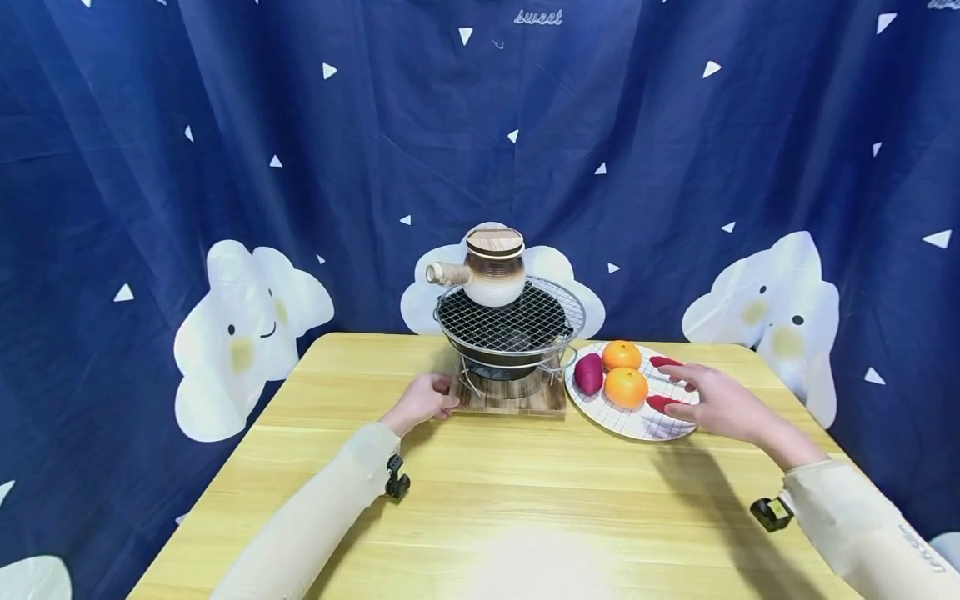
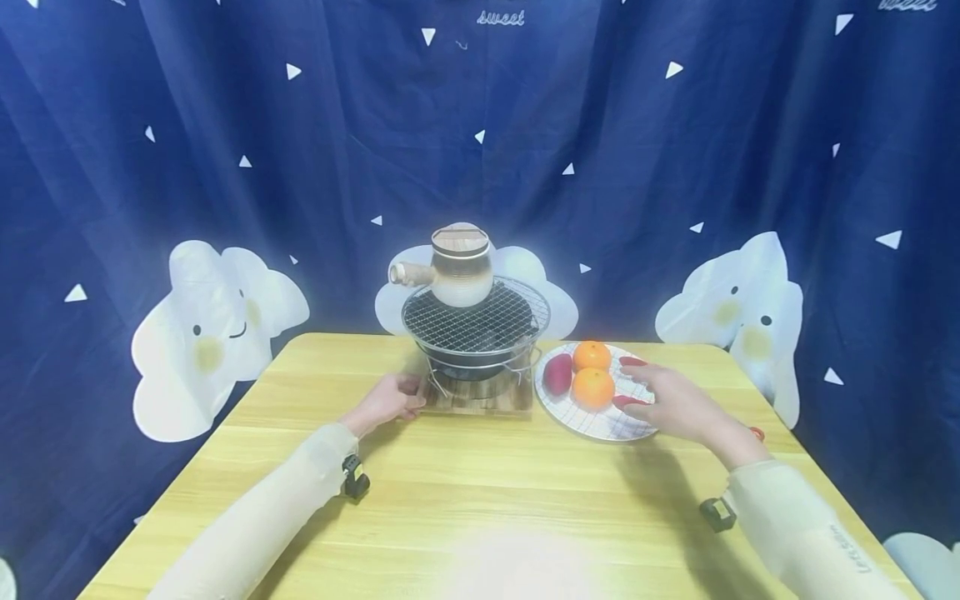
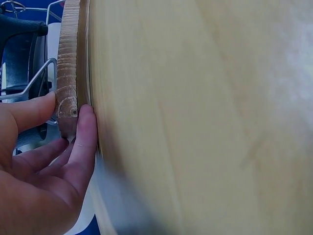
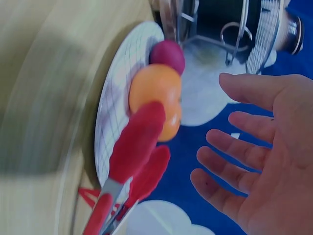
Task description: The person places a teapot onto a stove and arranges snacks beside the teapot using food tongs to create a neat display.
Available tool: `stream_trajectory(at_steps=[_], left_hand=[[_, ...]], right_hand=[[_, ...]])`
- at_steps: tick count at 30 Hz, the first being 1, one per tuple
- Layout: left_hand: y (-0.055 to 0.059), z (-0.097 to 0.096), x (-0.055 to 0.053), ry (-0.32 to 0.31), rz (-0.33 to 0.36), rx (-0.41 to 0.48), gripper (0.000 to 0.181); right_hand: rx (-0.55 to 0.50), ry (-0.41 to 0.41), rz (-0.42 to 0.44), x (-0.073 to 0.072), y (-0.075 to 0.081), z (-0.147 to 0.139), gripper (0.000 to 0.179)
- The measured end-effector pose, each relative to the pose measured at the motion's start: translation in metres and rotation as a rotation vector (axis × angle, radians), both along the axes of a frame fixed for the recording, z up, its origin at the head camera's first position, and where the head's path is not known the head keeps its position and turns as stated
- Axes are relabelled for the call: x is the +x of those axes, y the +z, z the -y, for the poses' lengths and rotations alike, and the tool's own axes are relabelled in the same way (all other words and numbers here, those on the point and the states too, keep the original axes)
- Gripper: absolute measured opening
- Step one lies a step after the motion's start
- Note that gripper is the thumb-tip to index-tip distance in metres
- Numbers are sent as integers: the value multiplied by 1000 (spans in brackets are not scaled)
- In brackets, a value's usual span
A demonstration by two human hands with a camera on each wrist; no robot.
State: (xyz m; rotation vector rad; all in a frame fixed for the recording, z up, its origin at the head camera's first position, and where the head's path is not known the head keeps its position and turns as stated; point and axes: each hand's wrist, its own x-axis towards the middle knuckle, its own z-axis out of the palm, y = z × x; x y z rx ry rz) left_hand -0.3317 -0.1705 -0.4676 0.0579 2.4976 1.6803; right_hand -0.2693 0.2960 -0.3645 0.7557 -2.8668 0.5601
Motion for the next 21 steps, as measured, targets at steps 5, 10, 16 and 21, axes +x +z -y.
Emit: stream_trajectory(at_steps=[5, 10, 16, 21], left_hand=[[0, 1, -1, 1, -4, -30, 56], [3, 2, 1, 3, -8, -79, 55], [6, 0, 4, 15, 0, -107, 53], [6, -2, 4, 13, -4, -108, 53]], right_hand=[[28, -32, 15, -2, 1, -16, 63], [42, -54, 24, -6, -1, -33, 65], [46, -72, 30, -11, -8, -54, 67], [38, -88, 48, -15, -14, -69, 75]])
